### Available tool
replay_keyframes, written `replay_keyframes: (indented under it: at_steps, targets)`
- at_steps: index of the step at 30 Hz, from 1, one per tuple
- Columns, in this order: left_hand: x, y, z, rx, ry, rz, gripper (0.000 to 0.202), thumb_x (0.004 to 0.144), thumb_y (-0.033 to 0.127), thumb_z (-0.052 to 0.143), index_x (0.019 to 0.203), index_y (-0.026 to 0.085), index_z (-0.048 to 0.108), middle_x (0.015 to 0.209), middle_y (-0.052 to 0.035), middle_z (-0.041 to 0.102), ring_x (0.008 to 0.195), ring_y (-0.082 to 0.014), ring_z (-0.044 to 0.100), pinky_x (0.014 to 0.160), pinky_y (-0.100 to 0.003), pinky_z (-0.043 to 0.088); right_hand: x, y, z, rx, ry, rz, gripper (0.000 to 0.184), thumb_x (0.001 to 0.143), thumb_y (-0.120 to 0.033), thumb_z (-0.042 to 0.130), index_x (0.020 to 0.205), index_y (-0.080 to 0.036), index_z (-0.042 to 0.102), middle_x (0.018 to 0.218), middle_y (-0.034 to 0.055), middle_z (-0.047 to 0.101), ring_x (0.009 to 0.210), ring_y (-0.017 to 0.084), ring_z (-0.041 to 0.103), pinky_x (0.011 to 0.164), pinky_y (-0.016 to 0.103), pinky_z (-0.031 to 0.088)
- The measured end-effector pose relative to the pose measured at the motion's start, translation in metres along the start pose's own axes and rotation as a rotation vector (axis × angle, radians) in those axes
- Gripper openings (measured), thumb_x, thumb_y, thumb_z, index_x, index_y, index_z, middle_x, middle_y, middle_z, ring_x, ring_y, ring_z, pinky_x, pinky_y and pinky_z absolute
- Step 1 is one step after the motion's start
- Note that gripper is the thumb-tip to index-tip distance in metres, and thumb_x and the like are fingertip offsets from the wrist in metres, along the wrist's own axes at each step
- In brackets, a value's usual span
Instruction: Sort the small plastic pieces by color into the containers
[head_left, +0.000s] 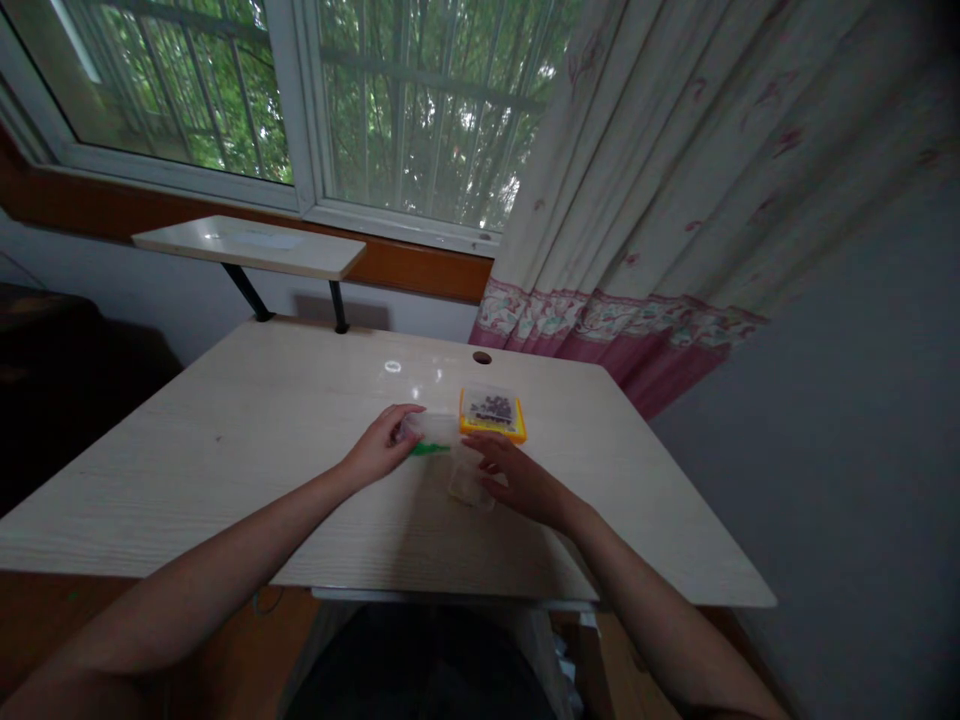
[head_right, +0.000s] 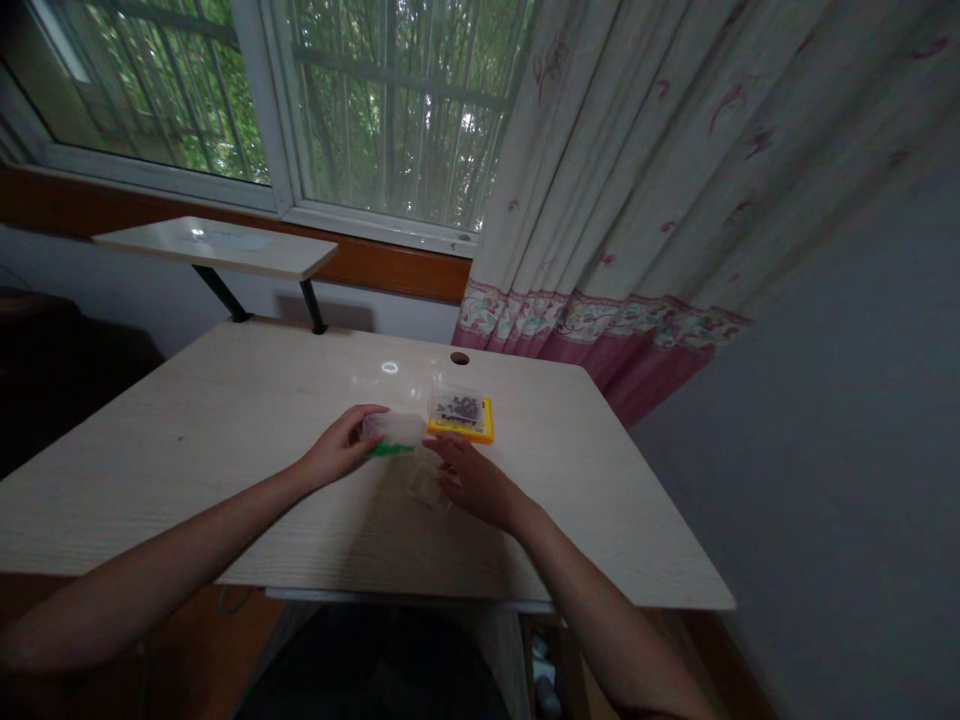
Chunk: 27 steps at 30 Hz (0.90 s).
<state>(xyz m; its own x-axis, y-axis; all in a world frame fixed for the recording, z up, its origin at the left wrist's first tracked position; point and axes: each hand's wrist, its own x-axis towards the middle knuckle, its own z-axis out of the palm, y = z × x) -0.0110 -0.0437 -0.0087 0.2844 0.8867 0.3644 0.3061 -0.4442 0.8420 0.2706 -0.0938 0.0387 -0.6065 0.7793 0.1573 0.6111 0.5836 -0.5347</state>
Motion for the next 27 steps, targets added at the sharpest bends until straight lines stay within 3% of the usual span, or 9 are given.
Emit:
replay_keyframes:
  at_steps: [3,8,12,16,19,22,27]
  targets:
    - [0.004,0.000,-0.001,-0.188,0.070,-0.134,0.050,0.083,0.042,0.065,0.125,0.018,0.055,0.094,-0.0029,0.061,0.077,-0.0161,0.057,0.069,-0.027,0.046,0.010,0.001,0.005,-0.164,0.045,-0.095,0.050,0.088,-0.010,0.053,0.136,-0.020,0.052,0.143,0.0160,0.050,0.128,0.024,0.054,0.107,0.048,0.048]
    - [0.008,0.004,-0.004,-0.407,0.171,-0.242,0.047,0.075,0.042,0.072,0.114,0.018,0.059,0.088,0.0000,0.063,0.076,-0.0151,0.060,0.069,-0.024,0.047,0.046,-0.021,0.007,-0.382,0.224,-0.195,0.046,0.091,-0.030,0.061,0.136,-0.021,0.055,0.144,0.0149,0.052,0.136,0.029,0.046,0.112,0.053,0.039]
    - [0.007,0.007,-0.006,-0.563,0.213,-0.278,0.045,0.073,0.047,0.076,0.102,0.015,0.063,0.094,-0.0044,0.067,0.084,-0.0177,0.063,0.076,-0.029,0.052,0.084,-0.031,0.012,-0.446,0.151,-0.163,0.057,0.089,-0.036,0.067,0.142,-0.022,0.051,0.150,0.0161,0.047,0.140,0.031,0.043,0.112,0.051,0.039]
    - [0.007,0.012,-0.014,-0.777,0.178,-0.348,0.061,0.075,0.056,0.075,0.118,0.017,0.058,0.116,-0.0107,0.065,0.086,-0.0189,0.065,0.067,-0.029,0.055,0.113,-0.023,0.015,-0.353,0.020,-0.168,0.042,0.095,-0.031,0.057,0.136,-0.023,0.057,0.139,0.0129,0.059,0.130,0.023,0.056,0.109,0.042,0.045]
    - [0.009,0.013,-0.023,-0.790,0.176,-0.294,0.079,0.071,0.050,0.081,0.135,0.020,0.047,0.130,-0.0132,0.059,0.102,-0.0209,0.065,0.080,-0.031,0.057,0.126,-0.023,0.013,-0.250,0.067,-0.211,0.038,0.099,-0.032,0.050,0.135,-0.023,0.058,0.135,0.0090,0.063,0.126,0.021,0.059,0.108,0.039,0.046]
    - [0.012,0.009,-0.029,-0.677,0.249,-0.287,0.090,0.072,0.045,0.082,0.145,0.019,0.035,0.125,-0.0124,0.060,0.106,-0.0205,0.063,0.090,-0.034,0.056,0.137,-0.034,0.012,-0.237,0.095,-0.240,0.037,0.101,-0.033,0.045,0.133,-0.021,0.059,0.133,0.0071,0.065,0.123,0.019,0.061,0.107,0.036,0.047]
    - [0.016,-0.002,-0.037,-0.617,0.354,-0.310,0.090,0.079,0.055,0.073,0.150,0.020,0.028,0.113,-0.0094,0.061,0.095,-0.0183,0.066,0.086,-0.035,0.058,0.158,-0.056,0.023,-0.393,0.113,-0.169,0.033,0.103,-0.032,0.038,0.121,-0.020,0.063,0.120,0.0072,0.071,0.108,0.019,0.067,0.095,0.032,0.051]
